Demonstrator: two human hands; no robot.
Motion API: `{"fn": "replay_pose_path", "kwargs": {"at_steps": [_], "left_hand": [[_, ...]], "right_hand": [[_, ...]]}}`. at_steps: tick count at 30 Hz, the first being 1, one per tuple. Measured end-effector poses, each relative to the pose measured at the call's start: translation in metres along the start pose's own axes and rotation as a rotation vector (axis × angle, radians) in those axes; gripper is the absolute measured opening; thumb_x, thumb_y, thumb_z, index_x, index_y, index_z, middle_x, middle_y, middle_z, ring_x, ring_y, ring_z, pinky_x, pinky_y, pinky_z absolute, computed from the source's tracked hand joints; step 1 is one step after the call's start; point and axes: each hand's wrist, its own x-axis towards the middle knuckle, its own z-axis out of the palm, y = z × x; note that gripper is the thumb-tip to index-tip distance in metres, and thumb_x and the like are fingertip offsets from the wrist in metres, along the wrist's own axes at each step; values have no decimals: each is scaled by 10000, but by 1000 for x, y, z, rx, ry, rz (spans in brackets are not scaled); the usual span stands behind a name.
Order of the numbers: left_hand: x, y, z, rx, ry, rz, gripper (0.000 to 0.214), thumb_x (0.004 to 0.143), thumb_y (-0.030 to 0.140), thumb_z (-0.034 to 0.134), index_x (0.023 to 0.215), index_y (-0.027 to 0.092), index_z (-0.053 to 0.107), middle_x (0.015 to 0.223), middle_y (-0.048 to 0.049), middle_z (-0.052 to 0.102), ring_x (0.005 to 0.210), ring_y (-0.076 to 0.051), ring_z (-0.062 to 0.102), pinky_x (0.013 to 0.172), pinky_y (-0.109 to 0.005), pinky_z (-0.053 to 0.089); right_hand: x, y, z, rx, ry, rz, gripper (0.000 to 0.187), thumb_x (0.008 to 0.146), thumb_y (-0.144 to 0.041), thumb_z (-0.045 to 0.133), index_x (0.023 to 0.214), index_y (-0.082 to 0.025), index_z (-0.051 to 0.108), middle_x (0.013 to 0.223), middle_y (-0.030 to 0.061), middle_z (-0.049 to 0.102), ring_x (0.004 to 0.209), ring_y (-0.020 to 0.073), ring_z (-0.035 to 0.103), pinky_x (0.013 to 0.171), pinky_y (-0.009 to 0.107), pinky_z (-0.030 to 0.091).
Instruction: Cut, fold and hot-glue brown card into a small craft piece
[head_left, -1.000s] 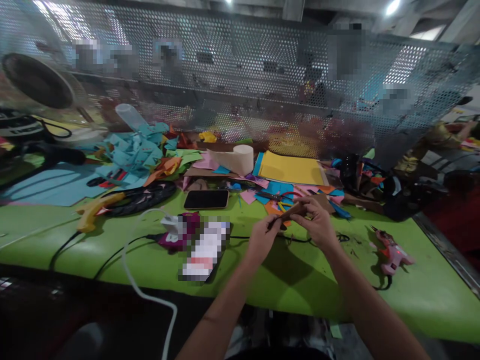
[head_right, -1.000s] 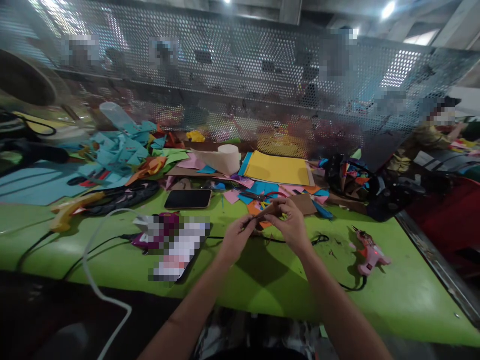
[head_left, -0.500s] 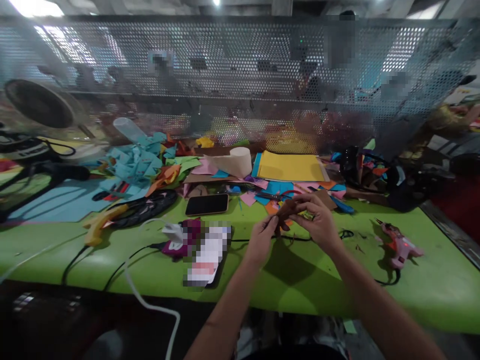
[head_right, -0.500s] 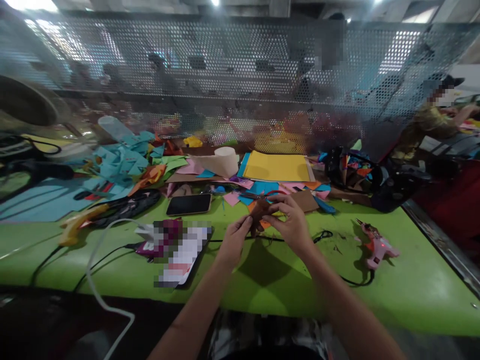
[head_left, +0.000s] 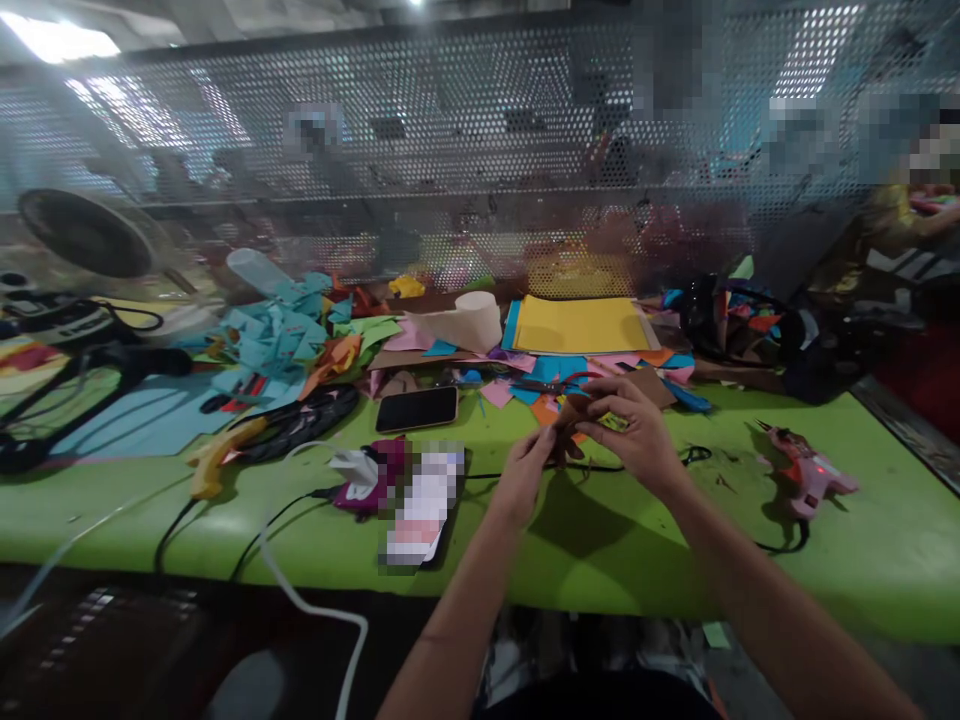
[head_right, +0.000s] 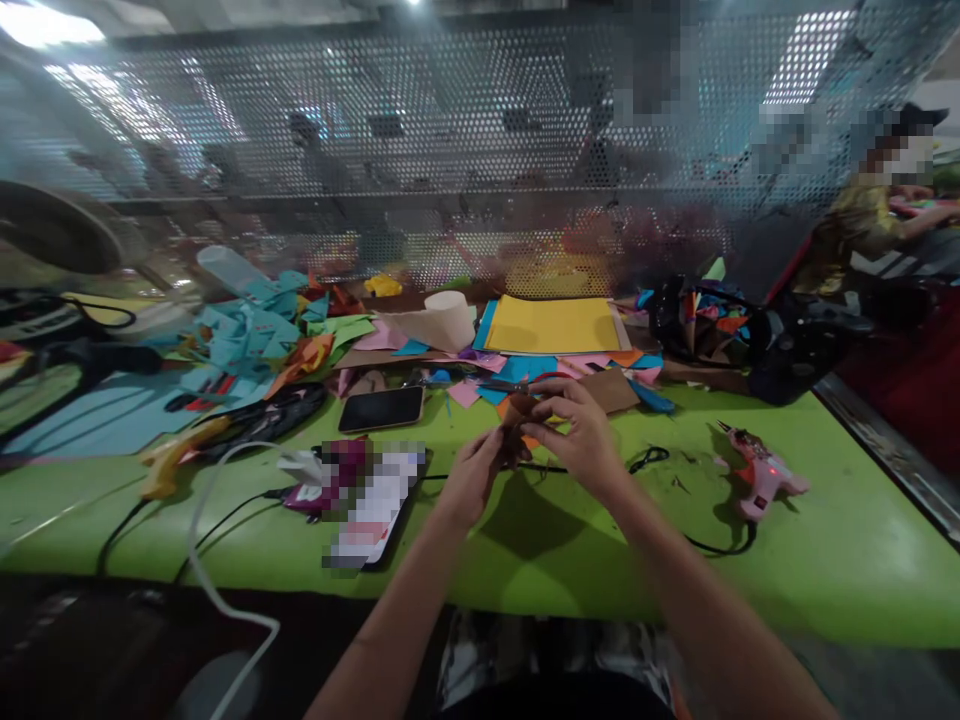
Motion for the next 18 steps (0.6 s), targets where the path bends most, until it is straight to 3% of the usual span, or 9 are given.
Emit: {"fn": "replay_pose_path", "kwargs": {"at_steps": [4,10,15,18], "left_hand": [[-2,0,1,-12,8,-51,511,817,645,575,739,144,642,657,-29,596,614,-125,501,616,-263,394],[-1,-1,2,19,-11,-25,456,816,605,616,754,153,628,617,7,510,578,-97,413,547,-243,328],[1,1,4,-36,128,-53,477,746,629,663,769,156,611,607,13,532,553,-91,427,531,-237,321],[2,2,5,-40,150,-52,475,729,626,673,731,157,598,591,17,536,543,-86,431,531,-233,326]], "right_hand": [[0,5,-1,15,-50,4,126,787,-362,757,745,-252,712,1094,82,668,1103,264,610,982,454,477],[-1,10,-2,-6,-84,14,58,818,-303,722,789,-252,722,1089,69,673,1100,246,613,968,425,487],[-1,10,-5,-135,-45,-40,37,815,-298,723,841,-271,730,1090,64,677,1109,256,615,1007,454,455],[-2,5,-8,-134,-83,-51,49,827,-316,712,833,-274,735,1116,66,671,1134,260,602,1009,449,449]]}}
